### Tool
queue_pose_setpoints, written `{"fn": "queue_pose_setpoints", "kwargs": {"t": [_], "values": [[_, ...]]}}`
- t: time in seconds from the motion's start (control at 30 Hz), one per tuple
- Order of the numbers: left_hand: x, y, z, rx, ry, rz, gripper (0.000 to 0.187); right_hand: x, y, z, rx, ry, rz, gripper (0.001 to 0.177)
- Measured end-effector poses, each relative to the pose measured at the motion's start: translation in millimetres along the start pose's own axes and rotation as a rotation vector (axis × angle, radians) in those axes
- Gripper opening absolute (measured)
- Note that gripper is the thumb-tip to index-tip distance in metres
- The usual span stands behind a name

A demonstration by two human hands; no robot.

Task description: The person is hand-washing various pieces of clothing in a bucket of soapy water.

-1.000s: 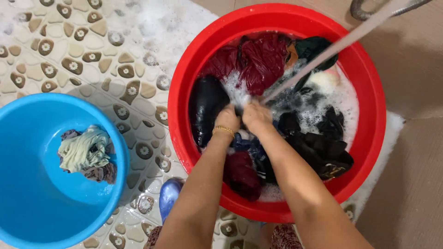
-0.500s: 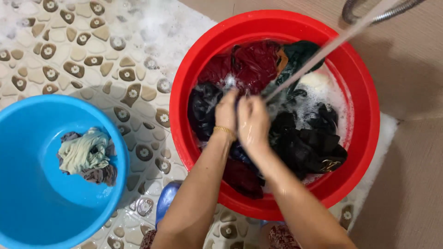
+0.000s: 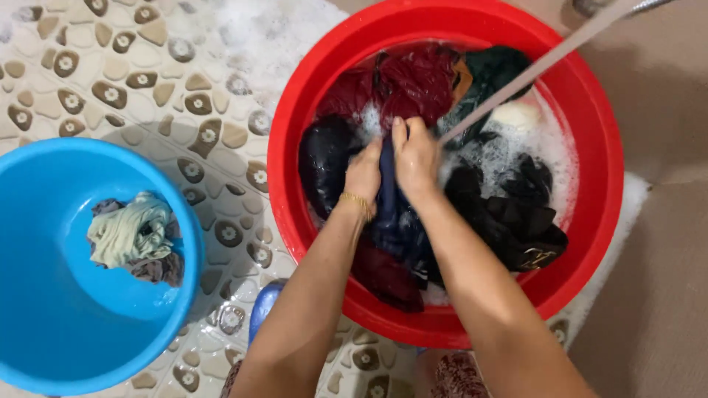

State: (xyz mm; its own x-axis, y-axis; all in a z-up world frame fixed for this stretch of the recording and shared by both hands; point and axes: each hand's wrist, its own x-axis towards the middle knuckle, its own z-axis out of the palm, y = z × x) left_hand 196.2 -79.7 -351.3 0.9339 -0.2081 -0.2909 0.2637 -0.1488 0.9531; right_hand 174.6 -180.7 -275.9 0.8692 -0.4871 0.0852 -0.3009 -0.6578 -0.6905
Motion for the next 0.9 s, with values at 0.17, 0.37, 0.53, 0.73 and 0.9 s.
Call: {"fn": "queue_pose_setpoints", "kwargs": {"t": [0.17,0.37,0.53,0.73,0.9], "values": [[9.1,-14.6,-1.4,0.320,0.050,-0.065,0.080,8.3,95.0,55.0,-0.275,-0.116,-0.189,0.026],[24.5,-64.5,6.6,0.433,0.052,-0.152,0.060,-32.0,2.5,1.1,0.049,-0.031,-0.048,0.029],[-7.6,13.6,23.7,-0.534,0.141,-0.234,0.051,11.2,17.8,5.4,0.301,0.033,0.220,0.030],[0.3,18.7,-2.0,-0.680,0.066,-0.216,0.054,-42.9,-39.8,-16.1,0.193,0.041,-0.079,0.026],[-18.9,106.8,-29.6,-0.520,-0.180,-0.157,0.039,7.9,23.5,-34.9,0.409,-0.238,-0.009,0.033]]}}
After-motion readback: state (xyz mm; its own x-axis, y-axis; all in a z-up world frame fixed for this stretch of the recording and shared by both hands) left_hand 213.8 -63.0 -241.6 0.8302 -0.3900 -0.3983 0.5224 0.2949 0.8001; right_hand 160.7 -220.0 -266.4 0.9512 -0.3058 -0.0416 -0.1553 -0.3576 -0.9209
